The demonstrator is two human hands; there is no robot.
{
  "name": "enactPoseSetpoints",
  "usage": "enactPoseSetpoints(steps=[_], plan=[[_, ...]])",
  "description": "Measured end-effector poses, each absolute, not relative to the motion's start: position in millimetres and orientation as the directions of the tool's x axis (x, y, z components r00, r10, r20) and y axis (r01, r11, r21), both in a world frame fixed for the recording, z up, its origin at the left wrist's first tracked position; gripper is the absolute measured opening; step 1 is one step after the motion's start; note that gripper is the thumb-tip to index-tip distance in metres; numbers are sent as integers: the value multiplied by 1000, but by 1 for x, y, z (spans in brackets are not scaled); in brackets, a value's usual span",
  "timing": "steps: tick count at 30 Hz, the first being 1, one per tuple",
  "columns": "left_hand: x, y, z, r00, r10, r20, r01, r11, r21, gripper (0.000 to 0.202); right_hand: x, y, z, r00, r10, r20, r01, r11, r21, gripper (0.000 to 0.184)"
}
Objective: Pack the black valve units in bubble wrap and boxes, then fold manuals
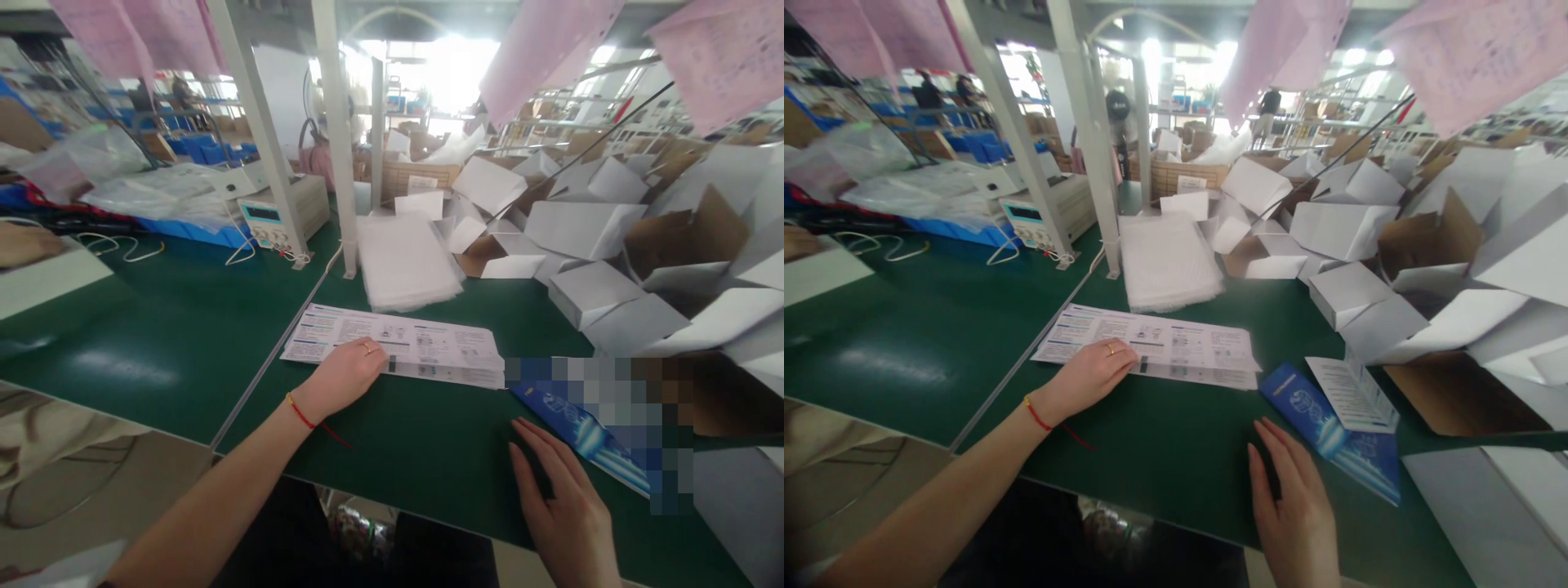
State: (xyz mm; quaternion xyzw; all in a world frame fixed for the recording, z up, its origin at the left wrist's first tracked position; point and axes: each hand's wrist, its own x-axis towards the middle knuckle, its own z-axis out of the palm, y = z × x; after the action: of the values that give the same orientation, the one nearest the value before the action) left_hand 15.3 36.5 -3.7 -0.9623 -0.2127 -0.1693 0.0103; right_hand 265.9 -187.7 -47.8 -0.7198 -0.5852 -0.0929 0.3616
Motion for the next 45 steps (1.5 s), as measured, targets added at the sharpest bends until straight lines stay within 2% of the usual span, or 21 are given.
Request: enactPoseSetpoints(steps=[4,9,15,19,22,25,27,34,40,45], plan=[[17,28,0,853,372,365,398,-917,3,22,262,-189,-47,298,766,570,910,-47,-412,32],[18,19,1,866,329,375,370,-928,-41,25,247,-182,-41,299,748,592,885,15,-466,25],[11,4,-8,883,294,367,321,-947,-13,24,230,-155,-23,156,724,672,910,159,-382,31],[9,-4,-11,903,275,331,284,-959,21,22,227,-139,-25,102,824,557,925,127,-358,36],[7,-2,-10,895,315,315,309,-948,71,6,230,-131,-33,60,881,469,941,108,-322,38],[2,7,-9,865,391,314,368,-920,133,44,237,-127,-39,42,903,428,951,95,-293,41],[-2,14,-8,855,420,303,387,-907,167,56,242,-127,-40,36,901,433,954,98,-284,43],[-6,23,-6,858,442,261,385,-891,242,42,251,-128,-42,81,894,441,947,70,-314,48],[-3,13,1,885,400,237,336,-903,269,35,263,-111,-15,126,978,166,937,-62,-344,48],[-5,4,-3,891,368,267,299,-917,265,23,281,-84,8,125,992,27,943,-110,-313,52]])
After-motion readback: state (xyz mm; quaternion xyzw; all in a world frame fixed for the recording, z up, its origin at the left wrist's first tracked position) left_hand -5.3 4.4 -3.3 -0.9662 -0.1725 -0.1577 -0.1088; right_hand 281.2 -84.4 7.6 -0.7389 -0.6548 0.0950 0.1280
